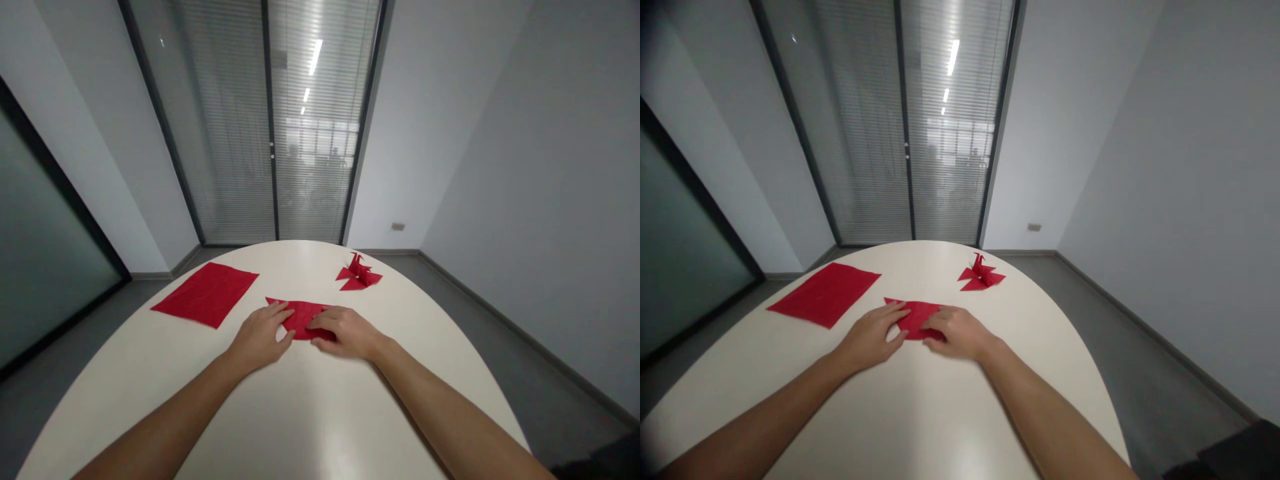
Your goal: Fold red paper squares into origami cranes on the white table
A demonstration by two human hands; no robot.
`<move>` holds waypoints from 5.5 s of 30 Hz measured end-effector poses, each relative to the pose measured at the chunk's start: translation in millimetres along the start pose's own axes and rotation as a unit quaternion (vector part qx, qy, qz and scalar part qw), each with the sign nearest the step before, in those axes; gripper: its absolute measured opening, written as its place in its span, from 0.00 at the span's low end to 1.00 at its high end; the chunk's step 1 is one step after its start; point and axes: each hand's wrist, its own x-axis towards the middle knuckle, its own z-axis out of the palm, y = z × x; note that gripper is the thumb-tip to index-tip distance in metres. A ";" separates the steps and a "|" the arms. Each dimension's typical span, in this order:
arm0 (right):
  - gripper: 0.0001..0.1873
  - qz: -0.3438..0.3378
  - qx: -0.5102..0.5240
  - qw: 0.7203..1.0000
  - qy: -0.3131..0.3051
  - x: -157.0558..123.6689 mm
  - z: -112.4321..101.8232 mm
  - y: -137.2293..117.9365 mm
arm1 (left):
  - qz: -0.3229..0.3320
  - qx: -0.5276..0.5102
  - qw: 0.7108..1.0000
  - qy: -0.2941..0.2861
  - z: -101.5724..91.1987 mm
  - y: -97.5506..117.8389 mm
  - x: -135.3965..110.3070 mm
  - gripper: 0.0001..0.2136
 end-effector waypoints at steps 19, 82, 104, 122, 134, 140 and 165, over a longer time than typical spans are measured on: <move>0.23 0.188 0.089 0.976 0.059 0.4 2.0 -4.0 | 0.087 -0.037 0.995 0.028 -5.7 -7.8 -12.8 0.19; 0.39 0.144 0.060 0.983 -0.097 1.7 7.0 -12.9 | 0.107 -0.043 0.993 -0.027 6.7 -3.2 -2.8 0.24; 0.27 0.245 -0.004 0.968 0.059 5.6 22.7 -4.3 | 0.100 -0.035 0.994 -0.028 -3.5 11.0 -1.7 0.25; 0.12 0.076 0.144 0.986 0.036 10.3 2.1 -12.6 | 0.062 0.009 0.998 0.031 -1.6 8.9 0.7 0.16; 0.26 0.025 0.124 0.990 0.058 4.7 14.9 0.0 | 0.082 -0.009 0.997 0.001 -12.2 13.6 1.8 0.12; 0.26 0.054 0.058 0.995 0.063 0.9 14.6 5.5 | 0.090 -0.020 0.996 0.010 -17.3 20.2 -3.7 0.14; 0.13 0.096 0.035 0.991 0.082 2.6 6.3 0.3 | 0.089 -0.024 0.995 0.031 -5.7 17.9 -4.1 0.15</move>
